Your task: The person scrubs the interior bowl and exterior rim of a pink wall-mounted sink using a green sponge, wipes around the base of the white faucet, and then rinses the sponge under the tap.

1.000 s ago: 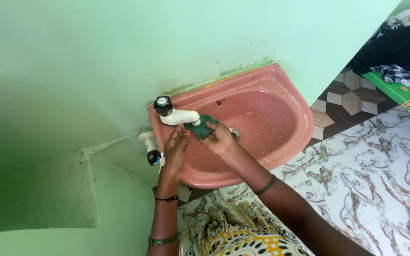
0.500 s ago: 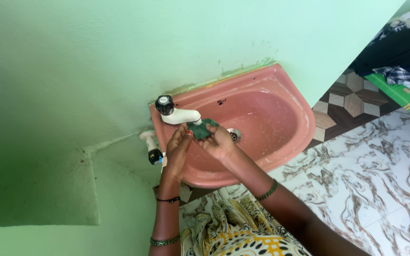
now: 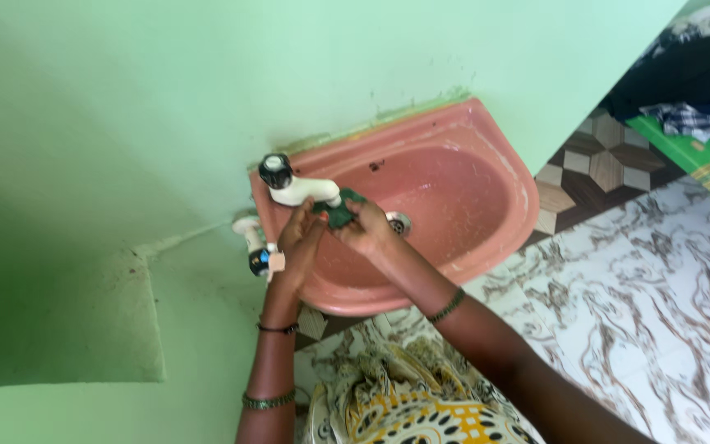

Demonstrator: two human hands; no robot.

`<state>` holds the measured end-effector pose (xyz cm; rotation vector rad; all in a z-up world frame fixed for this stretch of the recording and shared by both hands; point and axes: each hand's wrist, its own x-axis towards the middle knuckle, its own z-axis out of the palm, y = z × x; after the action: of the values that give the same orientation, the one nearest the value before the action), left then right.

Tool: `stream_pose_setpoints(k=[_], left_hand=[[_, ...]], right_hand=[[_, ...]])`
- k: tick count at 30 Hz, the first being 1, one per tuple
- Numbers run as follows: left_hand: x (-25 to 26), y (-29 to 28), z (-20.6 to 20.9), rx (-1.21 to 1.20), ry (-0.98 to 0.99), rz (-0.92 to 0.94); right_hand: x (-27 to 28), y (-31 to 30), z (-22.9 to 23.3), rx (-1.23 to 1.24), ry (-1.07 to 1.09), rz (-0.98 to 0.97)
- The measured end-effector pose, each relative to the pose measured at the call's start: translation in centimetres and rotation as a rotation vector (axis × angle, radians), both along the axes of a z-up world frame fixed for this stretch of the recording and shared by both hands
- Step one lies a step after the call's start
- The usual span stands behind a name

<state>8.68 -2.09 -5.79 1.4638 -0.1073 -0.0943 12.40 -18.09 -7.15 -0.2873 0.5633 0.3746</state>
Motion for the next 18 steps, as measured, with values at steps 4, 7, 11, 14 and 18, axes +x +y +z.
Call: stream_pose_setpoints(k=[4,7,11,14,18], left_hand=[[-0.5,0.0,1.0,0.033,0.002,-0.009],[-0.7,0.3,1.5,0.049,-0.016,0.001],[-1.3,0.0,1.3,0.195,-0.029,-0.034],[-1.4,-0.2,1.6,0.294,-0.085,-0.028],[-1.6,-0.3,2.6,0.437,-0.117,-0.013]], right_hand=[[-1.4,-0.2,2.1,-0.062,0.087,-0.023],[-1.5,0.1,3.0,-0.086,0.048,-0.005],[0.0,0.5,2.0,-0.041,0.157,-0.004],[-1.4,-0.4,1.0,-0.098,0.027,0.031],[-0.4,-0.3,-0.1,-0.049,0.03,0.024]])
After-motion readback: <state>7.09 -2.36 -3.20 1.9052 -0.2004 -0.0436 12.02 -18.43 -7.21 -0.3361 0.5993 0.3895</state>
